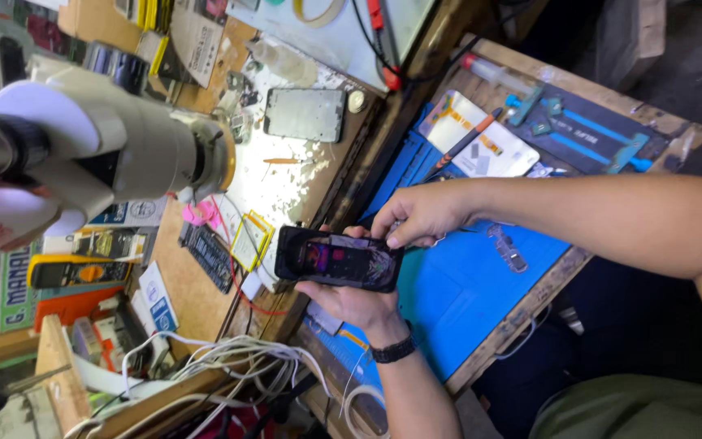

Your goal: The person reassembles a smartphone by connecting internal components and securing the back cover. They test the device by powering it on and navigating the interface, then use a microscope to inspect and adjust small parts before final assembly.

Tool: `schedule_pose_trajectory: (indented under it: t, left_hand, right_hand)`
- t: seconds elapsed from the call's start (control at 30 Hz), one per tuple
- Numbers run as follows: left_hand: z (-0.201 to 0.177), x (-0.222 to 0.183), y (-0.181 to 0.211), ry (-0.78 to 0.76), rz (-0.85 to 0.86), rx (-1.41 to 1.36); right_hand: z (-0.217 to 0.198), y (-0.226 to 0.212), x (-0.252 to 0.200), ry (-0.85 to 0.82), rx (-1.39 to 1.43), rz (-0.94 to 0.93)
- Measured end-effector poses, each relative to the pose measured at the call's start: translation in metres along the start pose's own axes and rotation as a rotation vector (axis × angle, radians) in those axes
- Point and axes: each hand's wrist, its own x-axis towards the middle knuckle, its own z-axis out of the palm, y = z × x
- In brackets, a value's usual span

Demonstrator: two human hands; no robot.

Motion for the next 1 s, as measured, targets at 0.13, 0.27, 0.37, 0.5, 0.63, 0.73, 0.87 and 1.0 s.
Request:
schedule_pose_trajectory:
  t: [0.13,0.27,0.37,0.5,0.63,0.73,0.87,1.0]
  left_hand:
    - [0.01,-0.002,0.004,0.025,-0.045,-0.071]
    - [0.011,0.003,0.003,-0.008,-0.041,-0.086]
    - [0.007,-0.002,0.005,0.011,-0.011,-0.056]
    - [0.006,0.001,0.006,0.015,-0.026,-0.071]
    - [0.008,0.0,0.01,0.039,-0.02,-0.073]
    - [0.008,0.003,0.011,0.043,-0.003,-0.065]
    - [0.007,0.0,0.013,0.11,0.027,-0.042]
    - [0.004,0.003,0.008,0.199,0.054,-0.122]
  right_hand:
    - [0.005,-0.011,-0.007,0.015,0.041,0.064]
    - [0.002,-0.015,-0.006,0.027,0.044,0.045]
    - [0.007,-0.012,-0.005,0.042,0.082,0.051]
    - [0.005,-0.01,-0.006,0.011,0.16,0.019]
    - [0.005,-0.006,-0.003,0.041,0.158,0.018]
    - [0.007,-0.009,-0.002,0.069,0.142,0.035]
    - [0.014,-0.014,-0.003,0.106,0.157,0.072]
    - [0.018,-0.02,-0.002,0.155,0.124,0.088]
